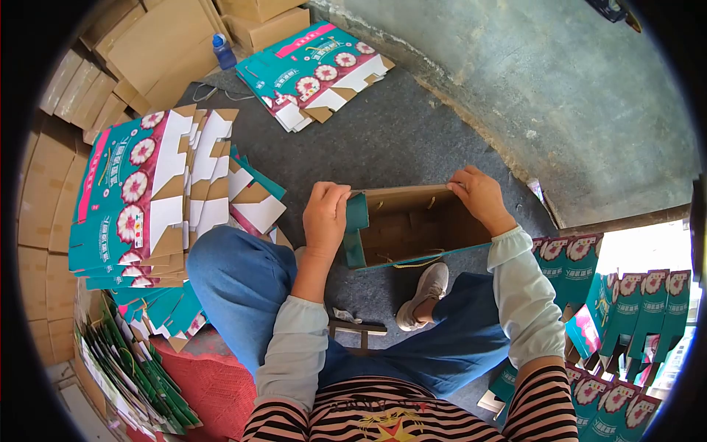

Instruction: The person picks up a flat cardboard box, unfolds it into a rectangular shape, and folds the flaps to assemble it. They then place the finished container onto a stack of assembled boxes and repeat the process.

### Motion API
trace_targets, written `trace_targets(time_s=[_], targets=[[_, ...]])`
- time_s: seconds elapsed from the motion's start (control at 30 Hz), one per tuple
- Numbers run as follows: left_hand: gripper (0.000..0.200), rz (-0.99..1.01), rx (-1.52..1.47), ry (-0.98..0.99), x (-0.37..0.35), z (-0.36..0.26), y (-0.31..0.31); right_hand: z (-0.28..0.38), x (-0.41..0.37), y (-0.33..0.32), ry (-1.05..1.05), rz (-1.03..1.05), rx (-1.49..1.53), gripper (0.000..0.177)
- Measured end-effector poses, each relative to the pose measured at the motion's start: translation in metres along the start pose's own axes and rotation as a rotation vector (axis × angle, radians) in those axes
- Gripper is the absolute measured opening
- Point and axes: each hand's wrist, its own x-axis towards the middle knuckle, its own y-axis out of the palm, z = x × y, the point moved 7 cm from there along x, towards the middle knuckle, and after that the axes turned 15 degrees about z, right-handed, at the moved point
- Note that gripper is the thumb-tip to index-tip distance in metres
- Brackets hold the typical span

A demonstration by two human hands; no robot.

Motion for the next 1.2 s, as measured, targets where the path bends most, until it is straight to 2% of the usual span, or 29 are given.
trace_targets(time_s=[0.17,0.27,0.37,0.4,0.5,0.6,0.67,0.77,0.8,0.9,1.0,1.1,1.2], targets=[[0.008,0.081,-0.178,-0.02,0.007,0.017,0.004,-0.003,0.003,-0.001,0.032,0.017,0.008,0.016],[0.012,0.024,-0.607,-0.244,0.003,0.052,0.01,-0.002,0.004,-0.001,0.039,0.022,0.025,0.016],[0.018,-0.226,-0.712,-0.303,-0.006,0.069,-0.005,0.0,0.003,-0.002,0.055,0.033,0.039,0.016],[0.021,-0.248,-0.715,-0.389,-0.01,0.075,-0.007,0.0,0.003,-0.002,0.062,0.037,0.042,0.016],[0.023,-0.228,-0.67,-0.482,-0.023,0.075,0.001,-0.002,0.001,-0.001,0.04,0.041,0.057,0.015],[0.015,-0.058,-0.505,-0.41,-0.03,0.053,0.015,-0.007,-0.003,-0.003,0.024,0.01,0.148,0.017],[0.01,0.103,-0.374,-0.342,-0.034,0.037,0.023,-0.017,-0.01,-0.015,0.1,-0.052,0.16,0.02],[0.011,0.172,-0.238,-0.203,-0.033,0.02,0.021,-0.061,-0.022,-0.021,0.286,-0.095,0.067,0.018],[0.013,0.231,-0.222,-0.226,-0.032,0.019,0.024,-0.082,-0.029,-0.019,0.368,-0.101,0.013,0.017],[0.036,0.4,-0.114,-0.123,-0.034,-0.001,0.031,-0.108,-0.035,0.013,0.37,0.107,-0.085,0.015],[0.056,0.602,0.161,-0.078,-0.044,-0.002,0.048,-0.088,-0.036,0.041,0.342,0.271,-0.13,0.015],[0.063,0.641,0.14,-0.177,-0.048,-0.001,0.047,-0.052,-0.037,0.072,0.129,0.435,-0.224,0.019],[0.064,0.621,0.058,-0.215,-0.05,0.003,0.046,-0.034,-0.039,0.086,0.065,0.47,-0.228,0.021]])
